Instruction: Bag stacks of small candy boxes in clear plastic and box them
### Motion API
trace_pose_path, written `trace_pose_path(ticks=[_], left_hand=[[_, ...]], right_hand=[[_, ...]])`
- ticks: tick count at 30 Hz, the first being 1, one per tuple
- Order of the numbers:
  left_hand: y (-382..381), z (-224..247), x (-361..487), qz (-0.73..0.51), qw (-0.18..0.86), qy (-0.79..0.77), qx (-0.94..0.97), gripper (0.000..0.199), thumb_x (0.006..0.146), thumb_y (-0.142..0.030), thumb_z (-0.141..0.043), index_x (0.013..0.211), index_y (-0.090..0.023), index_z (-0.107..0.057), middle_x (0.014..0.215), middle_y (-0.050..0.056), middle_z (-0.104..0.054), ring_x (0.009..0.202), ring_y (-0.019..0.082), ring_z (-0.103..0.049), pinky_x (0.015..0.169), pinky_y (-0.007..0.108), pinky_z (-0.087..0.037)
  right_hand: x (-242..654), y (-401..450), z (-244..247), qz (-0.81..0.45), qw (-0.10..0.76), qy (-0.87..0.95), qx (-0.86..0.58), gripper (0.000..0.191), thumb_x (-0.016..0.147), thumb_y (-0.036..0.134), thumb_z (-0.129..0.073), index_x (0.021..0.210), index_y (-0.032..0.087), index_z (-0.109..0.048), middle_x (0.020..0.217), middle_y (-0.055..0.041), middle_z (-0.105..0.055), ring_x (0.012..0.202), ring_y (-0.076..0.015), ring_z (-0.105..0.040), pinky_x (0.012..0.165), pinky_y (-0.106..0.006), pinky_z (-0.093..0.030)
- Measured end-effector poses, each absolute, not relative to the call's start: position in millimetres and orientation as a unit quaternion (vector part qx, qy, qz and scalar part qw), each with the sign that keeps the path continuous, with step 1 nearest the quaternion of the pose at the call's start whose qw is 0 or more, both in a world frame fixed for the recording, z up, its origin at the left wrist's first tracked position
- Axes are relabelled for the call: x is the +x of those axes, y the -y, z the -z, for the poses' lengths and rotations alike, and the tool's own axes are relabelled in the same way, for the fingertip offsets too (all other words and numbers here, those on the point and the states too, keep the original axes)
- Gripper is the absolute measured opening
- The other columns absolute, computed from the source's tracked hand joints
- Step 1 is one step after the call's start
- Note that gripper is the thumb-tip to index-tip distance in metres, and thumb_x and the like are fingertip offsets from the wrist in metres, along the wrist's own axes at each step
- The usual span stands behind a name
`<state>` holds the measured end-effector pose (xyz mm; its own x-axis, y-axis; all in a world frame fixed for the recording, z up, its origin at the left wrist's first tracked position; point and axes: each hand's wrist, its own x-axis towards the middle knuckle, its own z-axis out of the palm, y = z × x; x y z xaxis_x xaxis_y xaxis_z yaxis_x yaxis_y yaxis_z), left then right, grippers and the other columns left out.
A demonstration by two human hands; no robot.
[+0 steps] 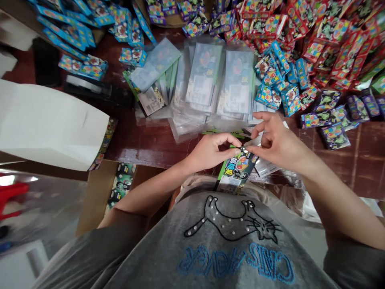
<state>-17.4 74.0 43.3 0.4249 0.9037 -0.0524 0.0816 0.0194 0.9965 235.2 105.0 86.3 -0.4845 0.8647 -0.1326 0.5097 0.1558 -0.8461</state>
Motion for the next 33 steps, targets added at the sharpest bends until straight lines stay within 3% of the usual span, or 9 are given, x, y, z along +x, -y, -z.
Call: trace_pose_path(ticks=[2, 7, 13, 17, 20, 23, 28, 30, 33], left_hand=[[-71.7, -43.3, -18.3, -0.363, 0.593, -0.397, 0.599, 0.019, 0.096, -0.036, -0.079, 0.105, -0.02, -0.078, 0.109, 0.007, -0.083, 0.1, 0.019, -0.077, 0.096, 0.035, -0.06], [-48.7, -42.0, -17.2, -0.409, 0.582, -0.391, 0.584, 0.026, 0.098, -0.038, -0.078, 0.118, -0.023, -0.074, 0.116, 0.008, -0.078, 0.108, 0.022, -0.073, 0.1, 0.04, -0.058], [-15.9, -46.2, -57.4, -0.486, 0.535, -0.449, 0.525, 0.038, 0.103, -0.048, -0.074, 0.131, -0.023, -0.072, 0.125, 0.011, -0.076, 0.11, 0.023, -0.074, 0.096, 0.04, -0.061], [-15.0, -82.0, -177.4, -0.562, 0.358, -0.601, 0.442, 0.042, 0.096, -0.054, -0.082, 0.127, -0.029, -0.071, 0.125, 0.005, -0.079, 0.113, 0.023, -0.075, 0.103, 0.045, -0.062], [-28.2, -91.7, -271.4, -0.524, 0.363, -0.647, 0.419, 0.043, 0.085, -0.053, -0.093, 0.115, -0.028, -0.075, 0.113, 0.002, -0.082, 0.096, 0.021, -0.076, 0.093, 0.043, -0.065], [-47.6, -65.9, -314.2, -0.413, 0.428, -0.66, 0.459, 0.057, 0.074, -0.061, -0.098, 0.107, -0.019, -0.077, 0.091, 0.0, -0.083, 0.077, 0.017, -0.071, 0.092, 0.041, -0.064], [-72.6, -19.7, -303.3, -0.402, 0.349, -0.68, 0.504, 0.045, 0.084, -0.052, -0.094, 0.104, -0.016, -0.076, 0.082, -0.004, -0.08, 0.078, 0.012, -0.065, 0.106, 0.039, -0.058], [-74.6, -20.2, -289.2, -0.417, 0.301, -0.69, 0.509, 0.037, 0.084, -0.042, -0.094, 0.105, -0.016, -0.078, 0.088, -0.002, -0.081, 0.083, 0.014, -0.068, 0.103, 0.037, -0.058], [-64.5, -39.3, -261.0, -0.437, 0.243, -0.702, 0.508, 0.032, 0.091, -0.041, -0.086, 0.112, -0.017, -0.079, 0.103, 0.003, -0.083, 0.093, 0.017, -0.073, 0.096, 0.033, -0.058]], right_hand=[[234.7, -93.4, -93.1, -0.354, 0.204, 0.778, -0.477, 0.07, 0.094, 0.041, -0.078, 0.156, 0.032, -0.046, 0.105, -0.0028, -0.077, 0.058, -0.016, -0.061, 0.05, -0.035, -0.054], [230.6, -74.3, -95.1, -0.242, 0.204, 0.848, -0.424, 0.074, 0.103, 0.038, -0.072, 0.17, 0.036, -0.04, 0.107, -0.002, -0.084, 0.094, -0.0296, -0.079, 0.086, -0.05, -0.066], [184.1, -92.9, -76.6, -0.299, 0.219, 0.856, -0.361, 0.096, 0.099, 0.056, -0.072, 0.178, 0.036, -0.023, 0.119, -0.008, -0.084, 0.113, -0.0418, -0.077, 0.088, -0.064, -0.065], [146.2, -119.9, -71.2, -0.33, 0.294, 0.842, -0.309, 0.1, 0.094, 0.053, -0.078, 0.177, 0.042, -0.024, 0.148, -0.0134, -0.071, 0.121, -0.0441, -0.072, 0.098, -0.072, -0.059], [117.3, -147.7, -60.2, -0.296, 0.3, 0.851, -0.313, 0.084, 0.096, 0.054, -0.074, 0.17, 0.032, -0.041, 0.144, -0.0184, -0.07, 0.122, -0.0431, -0.07, 0.105, -0.07, -0.056], [78.8, -170.2, -48.4, -0.215, 0.197, 0.898, -0.329, 0.064, 0.104, 0.049, -0.061, 0.158, 0.015, -0.057, 0.149, -0.0239, -0.068, 0.137, -0.0461, -0.063, 0.114, -0.071, -0.051], [4.0, -188.4, -37.7, -0.149, 0.071, 0.94, -0.297, 0.072, 0.106, 0.034, -0.06, 0.168, 0.003, -0.041, 0.18, -0.0251, -0.031, 0.168, -0.0426, -0.032, 0.134, -0.072, -0.025], [-20.4, -191.7, -36.6, -0.132, 0.055, 0.957, -0.251, 0.067, 0.107, 0.028, -0.058, 0.166, 0.001, -0.045, 0.177, -0.0258, -0.036, 0.166, -0.0421, -0.036, 0.136, -0.071, -0.022], [-36.9, -189.2, -40.8, -0.115, 0.054, 0.973, -0.193, 0.044, 0.108, 0.015, -0.048, 0.144, 0.001, -0.068, 0.152, -0.0239, -0.068, 0.143, -0.036, -0.065, 0.134, -0.059, -0.034]])
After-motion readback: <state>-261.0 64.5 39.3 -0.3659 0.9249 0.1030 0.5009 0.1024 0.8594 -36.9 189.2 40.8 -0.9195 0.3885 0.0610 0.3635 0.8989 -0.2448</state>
